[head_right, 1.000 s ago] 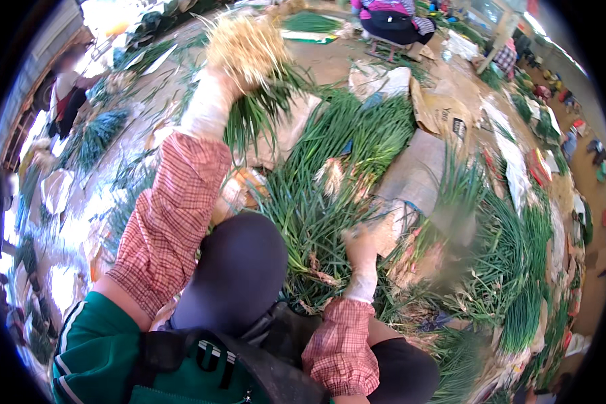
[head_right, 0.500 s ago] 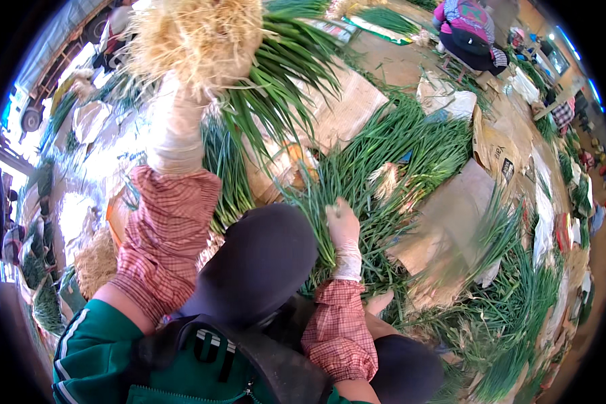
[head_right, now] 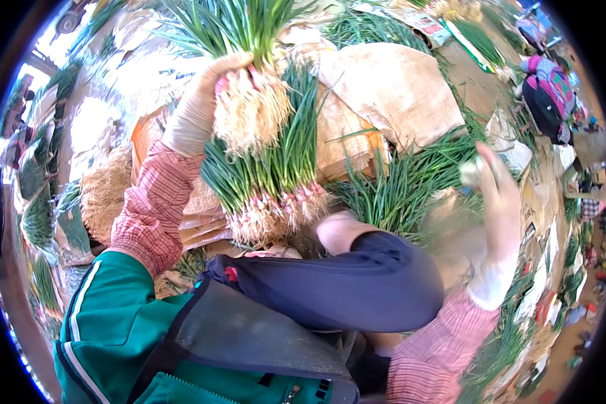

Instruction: The person sorts bunches of spring onions by hand, removing loose soil and dry leaves from the roots and arranging them on top of large sacks.

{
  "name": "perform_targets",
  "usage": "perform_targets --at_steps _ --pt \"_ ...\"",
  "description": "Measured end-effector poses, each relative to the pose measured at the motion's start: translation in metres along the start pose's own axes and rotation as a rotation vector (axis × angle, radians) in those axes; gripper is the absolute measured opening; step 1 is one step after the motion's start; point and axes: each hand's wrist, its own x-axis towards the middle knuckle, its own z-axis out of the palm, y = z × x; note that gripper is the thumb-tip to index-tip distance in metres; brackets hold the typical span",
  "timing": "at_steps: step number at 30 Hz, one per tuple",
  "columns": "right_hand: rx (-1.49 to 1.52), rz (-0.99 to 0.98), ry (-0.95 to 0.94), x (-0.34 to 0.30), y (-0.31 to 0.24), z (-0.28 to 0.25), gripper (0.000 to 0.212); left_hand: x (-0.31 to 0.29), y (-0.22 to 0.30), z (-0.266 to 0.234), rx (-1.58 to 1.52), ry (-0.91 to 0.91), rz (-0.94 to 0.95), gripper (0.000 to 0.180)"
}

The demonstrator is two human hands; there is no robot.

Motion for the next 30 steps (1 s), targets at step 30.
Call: perform_targets --at_steps 30 --pt "-0.170 0.418 -0.696 0.055 0.069 0.380 0.069 -0.080 -0.195 -0.092 0.177 0.401 -0.852 0.015"
